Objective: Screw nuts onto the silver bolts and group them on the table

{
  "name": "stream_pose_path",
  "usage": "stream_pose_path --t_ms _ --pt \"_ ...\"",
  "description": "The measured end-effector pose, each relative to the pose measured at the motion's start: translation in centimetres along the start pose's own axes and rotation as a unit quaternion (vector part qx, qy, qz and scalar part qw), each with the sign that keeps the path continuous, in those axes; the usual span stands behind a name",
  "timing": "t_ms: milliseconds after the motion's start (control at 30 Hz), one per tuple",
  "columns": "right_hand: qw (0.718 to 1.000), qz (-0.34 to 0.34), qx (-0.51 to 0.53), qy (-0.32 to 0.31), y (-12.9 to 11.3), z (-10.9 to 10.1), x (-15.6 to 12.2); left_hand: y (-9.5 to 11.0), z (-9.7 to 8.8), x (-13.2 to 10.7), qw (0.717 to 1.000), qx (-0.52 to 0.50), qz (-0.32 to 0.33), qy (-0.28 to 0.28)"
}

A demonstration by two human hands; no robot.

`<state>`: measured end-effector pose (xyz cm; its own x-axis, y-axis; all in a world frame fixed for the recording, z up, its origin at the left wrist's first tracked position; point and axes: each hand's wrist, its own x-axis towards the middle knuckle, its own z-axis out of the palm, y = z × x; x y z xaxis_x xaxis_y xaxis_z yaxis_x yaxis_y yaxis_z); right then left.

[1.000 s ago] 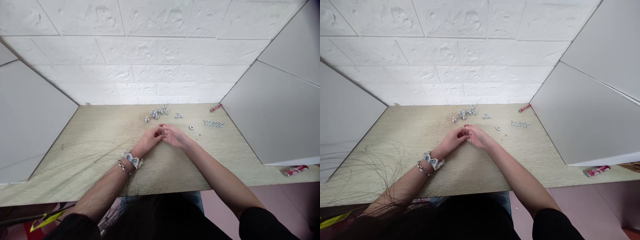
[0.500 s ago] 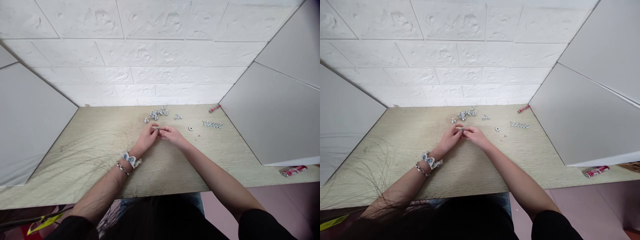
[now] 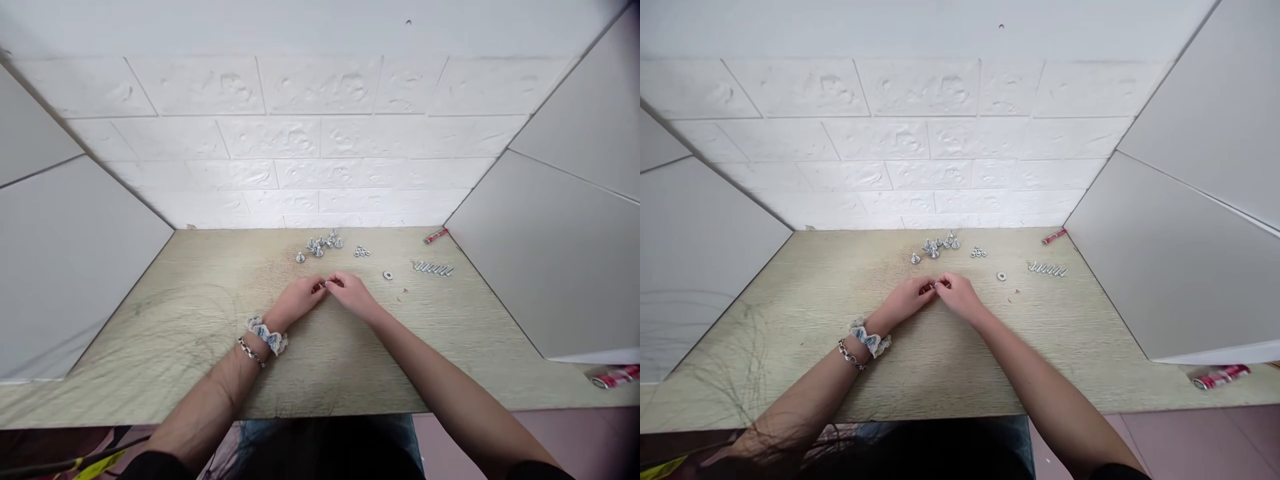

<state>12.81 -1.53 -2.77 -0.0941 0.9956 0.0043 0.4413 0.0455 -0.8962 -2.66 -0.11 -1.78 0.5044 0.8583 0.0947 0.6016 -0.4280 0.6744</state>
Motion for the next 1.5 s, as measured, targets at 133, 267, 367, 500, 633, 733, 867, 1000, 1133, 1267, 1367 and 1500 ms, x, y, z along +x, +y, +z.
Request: stream_pose_path --t_ms 133,267,367,500,633,733,867,1000,1133,1267,1367,1500 --pt "1.0 -0.017 -0.002 -0.025 0.0 -0.2 0.0 -0.4 0.1 0.3 1.0 0.007 -0.022 0.002" --pt "0.998 0.031 0.052 -0.034 -0.3 -0.7 0.2 -0.4 -0.1 0.4 0.999 -0.006 -0.049 0.007" --pt "0.99 0.062 0.124 -0.034 -0.5 -0.9 0.3 0.0 -0.2 0.3 0.998 -0.032 -0.055 0.017" --pt "0.98 0.06 0.185 -0.035 -0.6 -0.8 0.4 0.3 -0.2 0.1 0.998 -0.013 -0.036 0.047" --pt "0.985 0.033 0.164 -0.042 -0.2 -0.7 0.4 0.0 0.1 0.1 0.998 0.018 -0.012 0.062" --pt "0.99 0.023 0.133 -0.051 0.1 -0.7 0.4 -0.1 0.2 0.1 0.998 0.023 -0.007 0.064" --pt "0.994 0.019 0.088 -0.061 0.1 -0.7 0.3 0.0 0.1 0.1 0.997 0.043 -0.017 0.054" --pt "0.995 -0.028 -0.067 -0.064 -0.4 -1.8 0.3 0.1 0.1 0.0 0.998 0.053 -0.015 0.041" --pt "0.951 -0.028 -0.298 0.082 -0.1 -6.1 0.7 0.2 0.1 0.0 0.998 0.049 -0.012 0.023" --pt "0.88 0.091 -0.428 0.184 1.6 -11.8 0.7 0.1 0.1 0.1 0.999 0.044 -0.01 0.002" --pt "0.839 0.215 -0.467 0.179 2.8 -14.5 0.1 0.0 0.2 0.2 0.999 0.034 -0.014 -0.008" --pt "0.815 0.279 -0.478 0.171 3.3 -15.4 -0.3 -0.2 0.2 0.4 0.999 0.014 -0.028 -0.006"
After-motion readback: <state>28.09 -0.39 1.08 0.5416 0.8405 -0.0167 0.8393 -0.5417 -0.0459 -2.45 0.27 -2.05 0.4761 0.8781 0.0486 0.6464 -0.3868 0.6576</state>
